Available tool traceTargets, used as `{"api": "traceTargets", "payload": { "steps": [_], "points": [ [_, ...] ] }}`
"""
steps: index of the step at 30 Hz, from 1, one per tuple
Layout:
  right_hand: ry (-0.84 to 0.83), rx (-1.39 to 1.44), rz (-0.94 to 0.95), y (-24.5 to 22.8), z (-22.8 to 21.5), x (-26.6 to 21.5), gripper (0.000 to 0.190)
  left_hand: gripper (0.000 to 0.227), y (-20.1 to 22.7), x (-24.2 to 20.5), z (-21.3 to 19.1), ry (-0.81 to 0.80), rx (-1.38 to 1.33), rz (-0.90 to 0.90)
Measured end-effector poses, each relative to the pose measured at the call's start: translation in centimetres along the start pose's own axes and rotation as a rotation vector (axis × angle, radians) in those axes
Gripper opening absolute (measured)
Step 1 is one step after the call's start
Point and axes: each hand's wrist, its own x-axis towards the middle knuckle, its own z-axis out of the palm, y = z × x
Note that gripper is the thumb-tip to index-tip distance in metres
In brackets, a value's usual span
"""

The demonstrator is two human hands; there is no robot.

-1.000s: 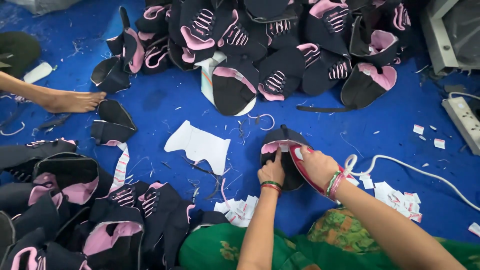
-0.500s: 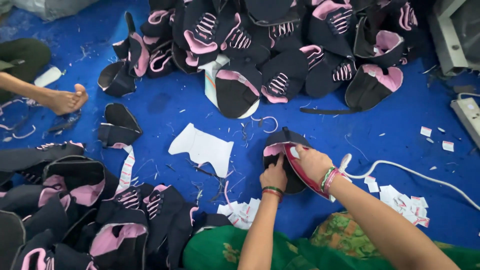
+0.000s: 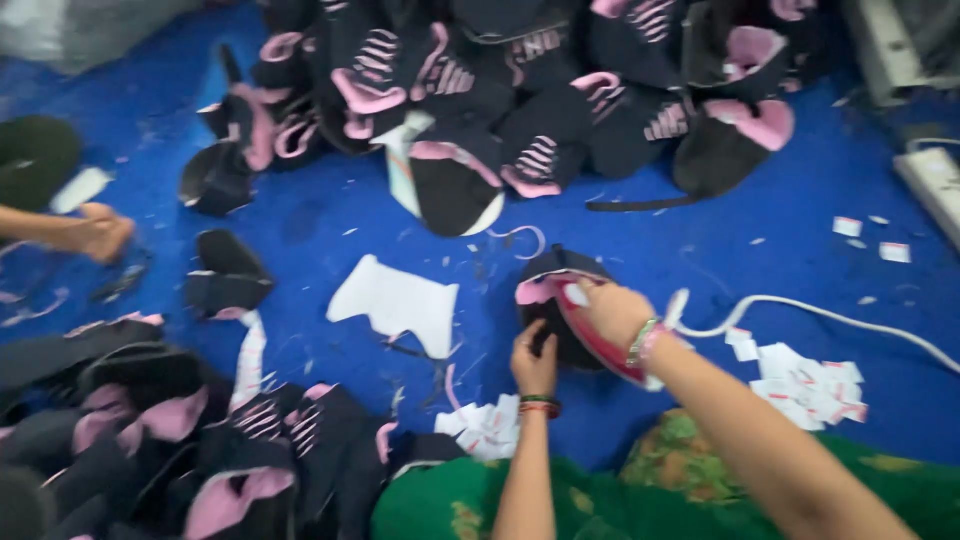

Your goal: Pressing and ironing the internal lining and labels of shoe upper components.

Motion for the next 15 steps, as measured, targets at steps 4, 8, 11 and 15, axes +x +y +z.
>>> {"api": "traceTargets", "payload": {
  "steps": [4,8,11,15],
  "points": [
    [0.013,-0.008,-0.062,-0.2,-0.3,-0.8,0.045,0.057,3.6,0.3,-0.5,-0.06,-0.016,-0.063],
    [0.017,-0.106,-0.141,0.4,0.1,0.7,0.044,0.067,4.3,1.1,-0.7,-0.131,-0.054,-0.088],
    [0.024,-0.147,-0.162,0.7,1.1,0.0,0.042,0.07,3.9,1.0,-1.0,-0.154,0.042,-0.061],
    [-0.001,-0.299,-0.187,0.5,1.8,-2.5,0.039,0.071,4.5,1.0,-1.1,-0.165,-0.044,-0.053]
  ]
}}
